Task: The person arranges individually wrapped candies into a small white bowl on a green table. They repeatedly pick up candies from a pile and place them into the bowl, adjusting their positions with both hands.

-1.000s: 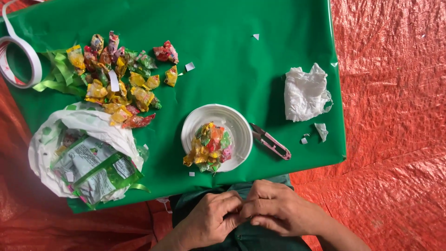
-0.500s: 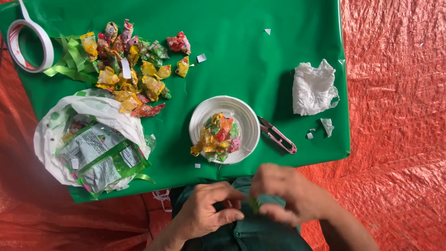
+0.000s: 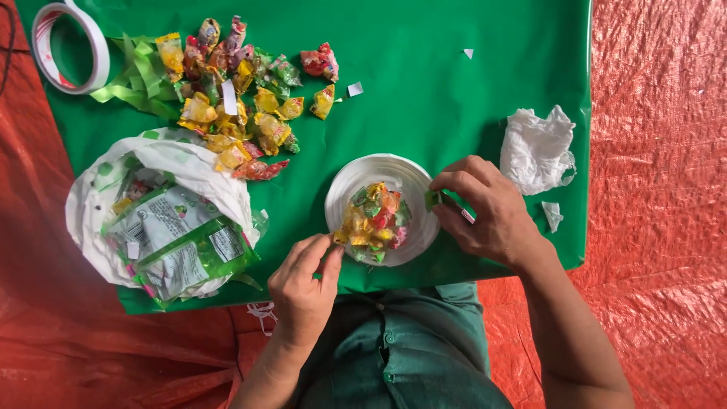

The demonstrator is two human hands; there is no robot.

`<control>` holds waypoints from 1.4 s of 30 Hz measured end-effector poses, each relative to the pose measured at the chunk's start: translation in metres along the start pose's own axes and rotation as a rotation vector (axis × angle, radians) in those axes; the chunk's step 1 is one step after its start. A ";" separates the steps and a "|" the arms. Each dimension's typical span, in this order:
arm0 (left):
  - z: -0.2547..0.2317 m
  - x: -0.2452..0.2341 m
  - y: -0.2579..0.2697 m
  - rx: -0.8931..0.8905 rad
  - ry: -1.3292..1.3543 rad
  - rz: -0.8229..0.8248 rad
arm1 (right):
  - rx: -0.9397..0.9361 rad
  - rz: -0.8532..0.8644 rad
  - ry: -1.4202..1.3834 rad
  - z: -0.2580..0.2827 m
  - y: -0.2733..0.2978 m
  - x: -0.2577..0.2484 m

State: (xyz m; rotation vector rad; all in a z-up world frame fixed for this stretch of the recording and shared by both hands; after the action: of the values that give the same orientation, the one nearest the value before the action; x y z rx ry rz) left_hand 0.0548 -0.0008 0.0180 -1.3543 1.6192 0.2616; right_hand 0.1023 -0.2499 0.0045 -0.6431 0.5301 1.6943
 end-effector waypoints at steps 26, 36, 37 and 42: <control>0.010 0.018 -0.013 0.072 0.098 0.061 | -0.061 0.040 0.039 -0.005 -0.022 0.031; 0.011 0.019 -0.017 0.091 0.116 0.084 | -0.024 0.046 0.017 -0.014 -0.020 0.027; 0.012 0.019 -0.017 0.089 0.115 0.085 | -0.025 0.047 0.017 -0.012 -0.020 0.025; 0.015 0.020 -0.013 0.086 0.098 0.103 | -0.006 -0.007 0.090 -0.009 -0.021 0.018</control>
State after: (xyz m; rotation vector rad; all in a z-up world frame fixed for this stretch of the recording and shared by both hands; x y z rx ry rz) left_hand 0.0755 -0.0082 0.0004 -1.2372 1.7643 0.1866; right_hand 0.1213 -0.2387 -0.0146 -0.7273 0.5854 1.6671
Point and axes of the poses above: each hand's wrist, its own y-axis away from the middle knuckle, its own x-axis out of the palm, z = x × y, the point moved 8 cm from there along -y, towards the middle knuckle, and after that the axes turned 13 degrees about x, right-handed, at the moved point
